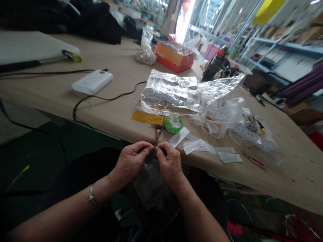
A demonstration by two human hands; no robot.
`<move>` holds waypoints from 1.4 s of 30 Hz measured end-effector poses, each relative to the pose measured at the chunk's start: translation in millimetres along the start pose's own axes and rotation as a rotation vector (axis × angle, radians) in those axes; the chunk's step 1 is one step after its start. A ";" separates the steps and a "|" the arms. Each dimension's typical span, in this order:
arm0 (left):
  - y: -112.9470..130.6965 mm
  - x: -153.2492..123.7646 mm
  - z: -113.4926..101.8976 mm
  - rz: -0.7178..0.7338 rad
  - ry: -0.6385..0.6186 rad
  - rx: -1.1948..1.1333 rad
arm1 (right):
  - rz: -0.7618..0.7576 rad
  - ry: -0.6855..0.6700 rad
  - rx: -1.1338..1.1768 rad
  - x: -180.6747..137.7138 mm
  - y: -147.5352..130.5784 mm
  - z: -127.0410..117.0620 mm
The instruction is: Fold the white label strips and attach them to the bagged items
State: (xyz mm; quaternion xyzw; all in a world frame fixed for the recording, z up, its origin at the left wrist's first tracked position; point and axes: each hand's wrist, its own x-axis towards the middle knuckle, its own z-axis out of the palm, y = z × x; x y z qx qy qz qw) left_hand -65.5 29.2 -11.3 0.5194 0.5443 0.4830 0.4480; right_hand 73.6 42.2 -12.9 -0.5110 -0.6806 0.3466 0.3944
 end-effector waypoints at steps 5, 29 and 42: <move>-1.6 3.6 1.9 0.020 0.007 0.007 | 0.002 0.019 0.017 1.7 1.8 1.1; -27.6 -13.9 -17.3 -0.149 -0.065 0.091 | -0.478 0.118 -0.885 54.8 -10.9 -64.7; -29.4 -26.0 11.6 -0.177 -0.206 0.073 | -0.544 0.150 -0.848 -7.8 36.1 -52.7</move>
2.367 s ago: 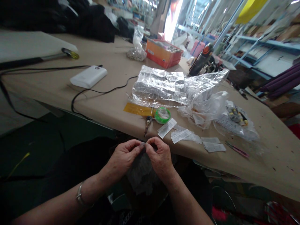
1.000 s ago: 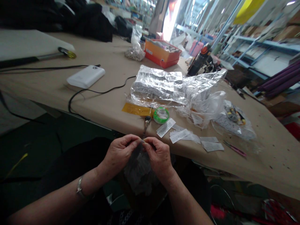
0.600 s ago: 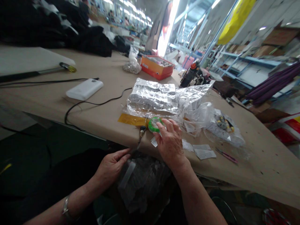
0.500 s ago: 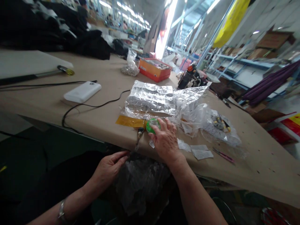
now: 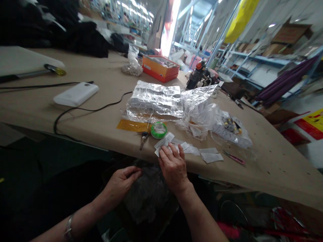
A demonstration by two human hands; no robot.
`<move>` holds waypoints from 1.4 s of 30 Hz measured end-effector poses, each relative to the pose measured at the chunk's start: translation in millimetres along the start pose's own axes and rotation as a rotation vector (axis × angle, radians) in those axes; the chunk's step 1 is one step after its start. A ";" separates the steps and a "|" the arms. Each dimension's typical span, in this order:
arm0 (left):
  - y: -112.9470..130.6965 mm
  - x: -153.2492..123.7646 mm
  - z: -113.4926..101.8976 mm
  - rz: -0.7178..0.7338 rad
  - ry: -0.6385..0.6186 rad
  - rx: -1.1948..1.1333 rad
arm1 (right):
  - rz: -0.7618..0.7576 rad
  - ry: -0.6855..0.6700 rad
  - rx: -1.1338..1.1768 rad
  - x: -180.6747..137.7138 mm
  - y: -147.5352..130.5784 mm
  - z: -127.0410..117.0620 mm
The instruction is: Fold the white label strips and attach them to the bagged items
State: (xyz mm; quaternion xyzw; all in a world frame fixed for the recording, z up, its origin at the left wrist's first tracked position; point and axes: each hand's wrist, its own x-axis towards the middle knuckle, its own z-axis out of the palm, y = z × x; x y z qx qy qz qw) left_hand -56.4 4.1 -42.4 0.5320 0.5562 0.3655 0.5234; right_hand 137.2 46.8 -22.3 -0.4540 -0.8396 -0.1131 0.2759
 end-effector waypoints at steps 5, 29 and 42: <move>16.1 1.5 12.7 -0.100 -0.034 -0.196 | -0.011 0.129 0.125 3.9 4.5 -5.7; 56.6 10.1 47.2 -0.474 -0.105 -0.723 | 0.100 0.110 0.041 -32.3 41.3 -18.0; 62.4 8.7 48.5 -0.466 -0.291 -1.006 | -0.206 0.023 0.381 -40.6 -5.0 -43.1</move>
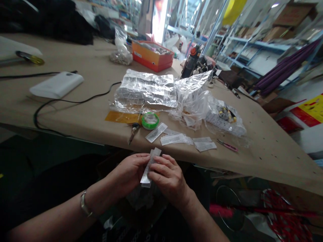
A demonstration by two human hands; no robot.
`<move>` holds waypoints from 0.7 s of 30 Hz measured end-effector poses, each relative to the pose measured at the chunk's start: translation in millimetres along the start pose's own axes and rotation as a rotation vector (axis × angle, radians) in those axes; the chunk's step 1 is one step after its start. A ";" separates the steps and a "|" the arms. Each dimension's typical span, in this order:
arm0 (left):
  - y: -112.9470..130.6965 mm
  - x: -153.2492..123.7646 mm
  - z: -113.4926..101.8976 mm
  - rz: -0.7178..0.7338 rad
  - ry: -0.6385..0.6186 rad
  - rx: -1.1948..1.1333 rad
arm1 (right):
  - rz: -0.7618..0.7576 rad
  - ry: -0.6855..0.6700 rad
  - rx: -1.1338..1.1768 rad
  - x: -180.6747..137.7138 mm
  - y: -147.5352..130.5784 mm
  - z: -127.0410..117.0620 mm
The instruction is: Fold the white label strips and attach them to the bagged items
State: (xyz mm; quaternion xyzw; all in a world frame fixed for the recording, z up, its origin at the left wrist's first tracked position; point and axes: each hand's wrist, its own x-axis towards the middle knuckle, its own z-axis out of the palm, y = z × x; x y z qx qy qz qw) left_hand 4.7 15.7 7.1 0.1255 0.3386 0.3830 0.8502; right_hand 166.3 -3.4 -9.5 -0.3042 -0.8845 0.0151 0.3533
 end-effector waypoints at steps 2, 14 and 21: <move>-2.4 0.2 -2.6 -0.004 0.001 -0.016 | -0.012 -0.046 -0.008 -3.1 -3.4 3.8; -3.8 -0.7 -1.3 -0.050 0.170 0.196 | 0.280 0.079 -0.230 -24.4 21.8 -25.8; -6.4 -0.6 2.3 -0.100 0.224 0.279 | 0.590 -0.053 -0.699 -84.1 83.6 -57.8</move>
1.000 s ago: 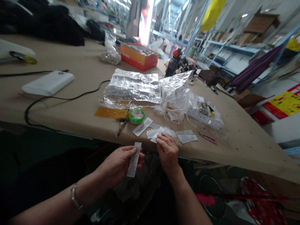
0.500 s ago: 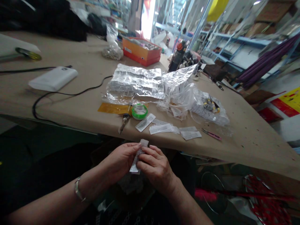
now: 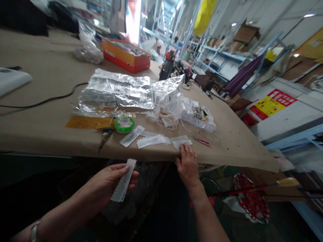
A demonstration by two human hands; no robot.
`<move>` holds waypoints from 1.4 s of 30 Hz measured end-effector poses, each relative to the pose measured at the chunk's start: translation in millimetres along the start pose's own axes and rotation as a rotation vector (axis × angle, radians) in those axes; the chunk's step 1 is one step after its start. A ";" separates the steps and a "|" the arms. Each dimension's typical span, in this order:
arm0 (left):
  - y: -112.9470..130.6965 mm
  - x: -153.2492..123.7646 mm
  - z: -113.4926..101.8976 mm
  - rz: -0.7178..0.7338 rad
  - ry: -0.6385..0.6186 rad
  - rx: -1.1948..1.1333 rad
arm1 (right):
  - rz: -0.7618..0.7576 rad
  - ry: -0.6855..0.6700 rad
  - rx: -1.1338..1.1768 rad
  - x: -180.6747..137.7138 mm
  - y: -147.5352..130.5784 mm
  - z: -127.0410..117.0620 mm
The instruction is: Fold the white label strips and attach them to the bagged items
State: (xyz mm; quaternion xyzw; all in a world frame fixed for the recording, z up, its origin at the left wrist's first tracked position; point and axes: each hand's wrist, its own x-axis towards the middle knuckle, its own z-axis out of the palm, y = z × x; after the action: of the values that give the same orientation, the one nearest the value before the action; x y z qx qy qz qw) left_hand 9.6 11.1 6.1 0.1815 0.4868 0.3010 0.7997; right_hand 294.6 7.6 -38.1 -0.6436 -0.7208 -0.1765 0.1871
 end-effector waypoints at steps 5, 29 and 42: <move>-1.0 -0.5 0.1 0.003 -0.007 0.016 | -0.029 0.113 0.125 -8.9 14.3 5.8; -10.2 4.7 -11.1 0.160 -0.044 -0.298 | -0.475 0.050 0.646 -3.5 -158.8 -17.0; -7.3 -3.8 -12.4 0.148 -0.071 -0.233 | -0.213 -0.056 0.887 -5.6 -156.6 -22.9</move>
State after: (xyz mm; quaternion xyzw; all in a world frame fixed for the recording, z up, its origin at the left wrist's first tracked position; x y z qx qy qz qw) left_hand -0.6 3.0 -1.4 0.1335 0.4052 0.4072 0.8076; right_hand 140.4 -25.6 -23.2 -0.4284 -0.7936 0.1484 0.4059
